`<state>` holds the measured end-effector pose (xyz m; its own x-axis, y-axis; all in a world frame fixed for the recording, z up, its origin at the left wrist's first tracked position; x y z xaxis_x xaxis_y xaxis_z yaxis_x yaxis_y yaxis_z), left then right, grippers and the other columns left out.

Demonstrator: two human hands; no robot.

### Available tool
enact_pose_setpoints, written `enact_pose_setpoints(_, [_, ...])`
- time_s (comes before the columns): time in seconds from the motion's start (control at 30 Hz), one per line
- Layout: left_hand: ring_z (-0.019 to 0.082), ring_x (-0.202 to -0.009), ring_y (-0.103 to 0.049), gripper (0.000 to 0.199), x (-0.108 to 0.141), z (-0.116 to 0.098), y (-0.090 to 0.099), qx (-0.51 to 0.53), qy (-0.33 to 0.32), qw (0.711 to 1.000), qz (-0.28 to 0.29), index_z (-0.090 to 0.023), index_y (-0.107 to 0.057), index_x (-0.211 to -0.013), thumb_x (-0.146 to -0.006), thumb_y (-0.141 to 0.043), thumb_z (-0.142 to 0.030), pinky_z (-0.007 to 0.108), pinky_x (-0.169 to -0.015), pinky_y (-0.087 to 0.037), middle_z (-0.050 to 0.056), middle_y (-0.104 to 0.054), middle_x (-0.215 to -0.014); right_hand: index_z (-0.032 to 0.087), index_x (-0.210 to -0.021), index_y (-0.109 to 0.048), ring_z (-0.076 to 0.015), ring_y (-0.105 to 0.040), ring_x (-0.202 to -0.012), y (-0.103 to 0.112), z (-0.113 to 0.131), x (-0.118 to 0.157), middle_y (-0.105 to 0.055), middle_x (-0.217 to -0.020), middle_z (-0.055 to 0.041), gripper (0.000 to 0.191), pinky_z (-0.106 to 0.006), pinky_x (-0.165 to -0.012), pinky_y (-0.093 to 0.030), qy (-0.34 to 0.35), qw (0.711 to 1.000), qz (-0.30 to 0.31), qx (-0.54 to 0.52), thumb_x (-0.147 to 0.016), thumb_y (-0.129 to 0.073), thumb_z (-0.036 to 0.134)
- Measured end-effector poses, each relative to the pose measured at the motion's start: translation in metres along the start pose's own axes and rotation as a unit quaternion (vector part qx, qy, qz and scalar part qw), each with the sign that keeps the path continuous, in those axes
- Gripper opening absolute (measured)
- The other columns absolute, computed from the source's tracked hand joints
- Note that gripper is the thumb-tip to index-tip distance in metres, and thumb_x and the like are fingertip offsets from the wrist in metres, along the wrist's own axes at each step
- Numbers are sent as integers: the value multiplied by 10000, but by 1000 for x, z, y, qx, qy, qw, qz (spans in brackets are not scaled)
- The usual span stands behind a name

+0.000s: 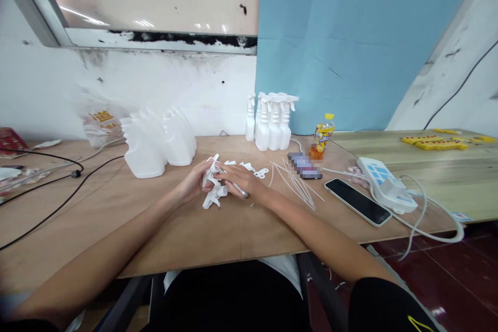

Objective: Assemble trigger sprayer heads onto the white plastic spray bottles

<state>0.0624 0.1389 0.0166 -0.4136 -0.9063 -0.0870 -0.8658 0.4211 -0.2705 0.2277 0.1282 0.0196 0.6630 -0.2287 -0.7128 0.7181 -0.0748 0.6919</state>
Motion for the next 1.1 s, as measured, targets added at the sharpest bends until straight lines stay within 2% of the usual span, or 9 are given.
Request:
enact_pose_setpoints(0.17, [120, -407, -486, 426, -3, -8, 29, -186, -76, 969, -140, -209, -483, -873, -829, -617, -611, 225, -402, -327, -34, -580, -608, 221, -1139, -699, -221, -627, -1211, 26, -23, 7, -671, -1302, -90, 283, -393, -1051, -473, -131, 985, -72, -84, -986, -464, 258])
enact_pose_setpoints(0.27, [169, -560, -557, 407, -1, -14, 51, -364, -101, 903, -205, -198, -560, -799, -843, -579, -601, 250, -524, -373, -13, -583, -603, 197, -946, -749, -232, -705, -1017, 44, -54, 19, -763, -1036, -74, 285, -375, -943, -533, -254, 958, -99, -88, -951, -482, 295])
enact_pose_setpoints(0.33, [178, -620, -534, 392, -1, -17, 60, -441, -119, 864, -211, -200, -557, -677, -836, -589, -557, 258, -582, -369, -6, -554, -596, 179, -824, -743, -229, -723, -868, 52, -75, 29, -763, -868, -70, 290, -354, -832, -564, -332, 930, -116, -106, -915, -493, 295])
enact_pose_setpoints(0.4, [182, -633, -500, 394, -4, -14, 66, -461, -124, 855, -202, -207, -532, -601, -821, -599, -526, 271, -615, -372, 0, -530, -598, 167, -769, -721, -207, -710, -701, 55, -92, 39, -748, -789, -68, 272, -326, -699, -571, -386, 901, -131, -149, -877, -513, 305])
enact_pose_setpoints(0.53, [235, -849, -550, 336, -11, -4, 71, -467, -143, 853, -185, -217, -574, -645, -785, -622, -519, 331, -821, -433, 43, -598, -817, 147, -847, -712, -121, -548, -417, 57, -108, 50, -736, -773, -64, 268, -261, -428, -440, -405, 879, -165, -190, -821, -545, 355])
enact_pose_setpoints(0.67, [293, -1102, -511, 294, -17, 9, 72, -494, -157, 839, -167, -206, -607, -715, -802, -585, -487, 437, -1053, -355, 99, -584, -1062, 143, -846, -701, -90, -409, -367, 66, -119, 51, -691, -679, -48, 293, -244, -365, -304, -412, 859, -236, -194, -764, -523, 361])
enact_pose_setpoints(0.77, [309, -1187, -480, 277, -19, 15, 73, -491, -153, 843, -161, -194, -629, -766, -823, -578, -461, 457, -1094, -329, 119, -557, -1155, 158, -787, -672, -117, -499, -505, 74, -137, 36, -681, -733, -61, 242, -240, -447, -369, -415, 831, -288, -232, -708, -534, 341])
enact_pose_setpoints(0.9, [293, -1218, -470, 254, -20, 19, 74, -485, -155, 846, -156, -194, -650, -877, -843, -588, -438, 434, -1081, -357, 109, -522, -1205, 185, -846, -607, -145, -597, -729, 71, -176, -11, -656, -952, -50, 230, -244, -585, -450, -438, 800, -287, -294, -639, -558, 275])
enact_pose_setpoints(1.1, [253, -1109, -512, 340, -21, 23, 78, -444, -147, 864, -187, -195, -594, -1071, -868, -591, -468, 385, -959, -433, 106, -509, -1190, 231, -854, -445, -142, -502, -719, 53, -237, -87, -485, -829, 20, 265, -304, -660, -472, -461, 767, -306, -326, -637, -587, 287])
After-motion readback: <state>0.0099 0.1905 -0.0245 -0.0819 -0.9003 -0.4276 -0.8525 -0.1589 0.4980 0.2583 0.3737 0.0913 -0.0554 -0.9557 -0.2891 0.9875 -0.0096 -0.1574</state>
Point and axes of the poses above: each hand's wrist, its own x-axis away from the middle knuckle, its own y-axis out of the back of the hand, z = x × y, the point moved 4 cm from there along -x, towards the middle knuckle
